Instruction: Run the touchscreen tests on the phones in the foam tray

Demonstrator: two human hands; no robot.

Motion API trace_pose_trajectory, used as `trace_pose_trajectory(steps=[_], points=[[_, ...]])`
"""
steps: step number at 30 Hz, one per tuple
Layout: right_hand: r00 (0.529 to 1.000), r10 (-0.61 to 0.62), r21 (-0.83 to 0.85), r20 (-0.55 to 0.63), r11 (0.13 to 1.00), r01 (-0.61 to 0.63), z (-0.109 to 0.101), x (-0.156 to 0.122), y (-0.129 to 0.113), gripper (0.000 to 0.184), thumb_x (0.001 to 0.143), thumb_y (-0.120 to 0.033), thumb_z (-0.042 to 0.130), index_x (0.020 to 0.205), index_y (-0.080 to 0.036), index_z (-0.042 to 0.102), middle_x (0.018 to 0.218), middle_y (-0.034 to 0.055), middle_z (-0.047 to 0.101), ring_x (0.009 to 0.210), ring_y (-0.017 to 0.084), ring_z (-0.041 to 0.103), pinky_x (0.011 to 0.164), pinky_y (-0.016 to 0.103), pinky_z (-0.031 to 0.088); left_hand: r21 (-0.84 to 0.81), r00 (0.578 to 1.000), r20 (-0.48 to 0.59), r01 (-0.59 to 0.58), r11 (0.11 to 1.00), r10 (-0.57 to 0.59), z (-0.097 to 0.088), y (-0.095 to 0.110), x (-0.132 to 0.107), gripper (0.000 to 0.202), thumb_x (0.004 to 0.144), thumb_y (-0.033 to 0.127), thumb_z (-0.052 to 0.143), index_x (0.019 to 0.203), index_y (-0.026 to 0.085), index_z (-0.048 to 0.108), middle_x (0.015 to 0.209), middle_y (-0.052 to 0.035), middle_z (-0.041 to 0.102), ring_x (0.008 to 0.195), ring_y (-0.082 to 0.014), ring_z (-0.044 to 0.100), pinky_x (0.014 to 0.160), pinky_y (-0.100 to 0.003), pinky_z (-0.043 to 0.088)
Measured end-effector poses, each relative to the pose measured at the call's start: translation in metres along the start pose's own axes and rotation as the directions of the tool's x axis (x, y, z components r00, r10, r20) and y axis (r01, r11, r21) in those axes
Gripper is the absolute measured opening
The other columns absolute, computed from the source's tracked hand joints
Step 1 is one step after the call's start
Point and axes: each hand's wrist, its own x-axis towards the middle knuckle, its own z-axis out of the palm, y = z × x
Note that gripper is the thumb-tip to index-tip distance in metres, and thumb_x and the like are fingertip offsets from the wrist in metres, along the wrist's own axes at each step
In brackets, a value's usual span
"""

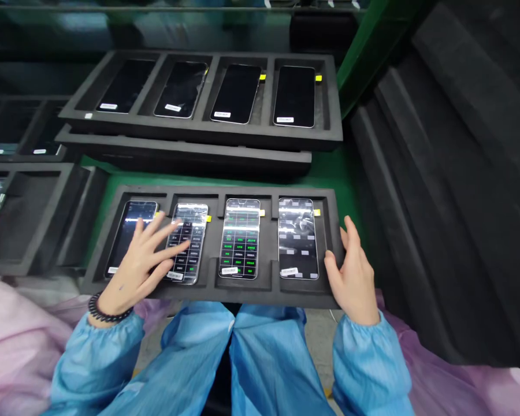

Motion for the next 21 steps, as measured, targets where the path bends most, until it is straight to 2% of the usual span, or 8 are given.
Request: trace_pose_trajectory(steps=[2,4,6,9,12,15,17,21], points=[[1.0,-0.022,-0.029,0.008,0.999,0.022,-0.003,0.009,0.001,0.077,0.091,-0.033,0.052,0.162,-0.02,0.022,0.149,0.0133,0.057,0.134,0.036,0.058,0.107,0.056,0.052,-0.126,0.992,-0.013,-0.126,0.984,0.126,-0.007,0.001,-0.001,0.038,0.101,0.028,0.037,0.104,0.025,0.075,0.152,-0.0044,0.054,0.156,-0.0307,0.025,0.128,-0.066,0.012],[0.999,-0.044,-0.076,0.026,0.996,0.046,-0.005,0.015,-0.002,0.078,0.091,-0.033,0.051,0.162,-0.018,0.022,0.149,0.0154,0.057,0.133,0.037,0.059,0.106,0.056,0.052,-0.158,0.99,-0.067,-0.131,0.979,0.122,-0.013,0.002,0.002,0.043,0.103,0.03,0.032,0.099,0.024,0.075,0.147,-0.0056,0.059,0.154,-0.0296,0.031,0.128,-0.065,0.013],[0.997,-0.068,-0.116,0.021,0.991,0.07,-0.006,0.02,-0.007,0.078,0.092,-0.034,0.051,0.162,-0.017,0.021,0.148,0.0169,0.057,0.132,0.038,0.059,0.105,0.057,0.053,-0.089,0.99,-0.138,-0.029,0.996,0.016,-0.016,0.003,0.008,0.046,0.104,0.031,0.029,0.111,0.022,0.073,0.151,-0.0091,0.054,0.155,-0.0293,0.03,0.129,-0.064,0.012],[0.99,-0.115,-0.127,-0.079,0.986,0.104,-0.002,0.026,-0.015,0.075,0.094,-0.035,0.05,0.161,-0.016,0.024,0.148,0.0181,0.056,0.129,0.037,0.061,0.104,0.057,0.054,0.059,0.975,-0.193,0.126,0.99,-0.113,-0.008,0.001,0.022,0.046,0.104,0.032,0.03,0.132,0.021,0.065,0.161,-0.0132,0.04,0.158,-0.0309,0.021,0.128,-0.066,0.008],[0.971,-0.199,-0.168,-0.13,0.97,0.176,0.006,0.029,-0.02,0.069,0.096,-0.035,0.049,0.159,-0.013,0.03,0.15,0.0188,0.054,0.132,0.037,0.057,0.106,0.056,0.052,0.137,0.98,-0.127,0.17,0.976,-0.153,0.006,-0.004,0.032,0.046,0.104,0.035,0.034,0.141,0.023,0.058,0.166,-0.0146,0.029,0.159,-0.0343,0.014,0.126,-0.069,0.007],[0.96,-0.252,-0.205,-0.126,0.953,0.223,0.01,0.029,-0.019,0.067,0.098,-0.036,0.05,0.158,-0.012,0.033,0.149,0.0185,0.054,0.133,0.038,0.056,0.107,0.056,0.052,0.145,0.979,-0.049,0.204,0.968,-0.199,0.013,-0.006,0.032,0.047,0.104,0.037,0.035,0.143,0.025,0.056,0.167,-0.0139,0.027,0.159,-0.0359,0.014,0.125,-0.072,0.007],[0.954,-0.261,-0.198,-0.146,0.953,0.23,0.011,0.028,-0.017,0.066,0.098,-0.036,0.05,0.158,-0.013,0.033,0.148,0.0181,0.056,0.131,0.037,0.057,0.106,0.055,0.053,0.126,0.973,-0.072,0.226,0.966,-0.218,0.013,-0.005,0.028,0.047,0.104,0.037,0.034,0.146,0.027,0.052,0.168,-0.0123,0.026,0.159,-0.0354,0.014,0.125,-0.071,0.006],[0.942,-0.29,-0.19,-0.17,0.947,0.258,0.01,0.029,-0.015,0.064,0.099,-0.035,0.05,0.157,-0.015,0.033,0.149,0.0169,0.055,0.132,0.035,0.057,0.108,0.054,0.052,0.064,0.948,-0.191,0.272,0.96,-0.256,0.006,0.0,0.02,0.052,0.104,0.034,0.03,0.155,0.034,0.037,0.17,-0.0069,0.021,0.159,-0.0318,0.011,0.127,-0.068,0.004]])
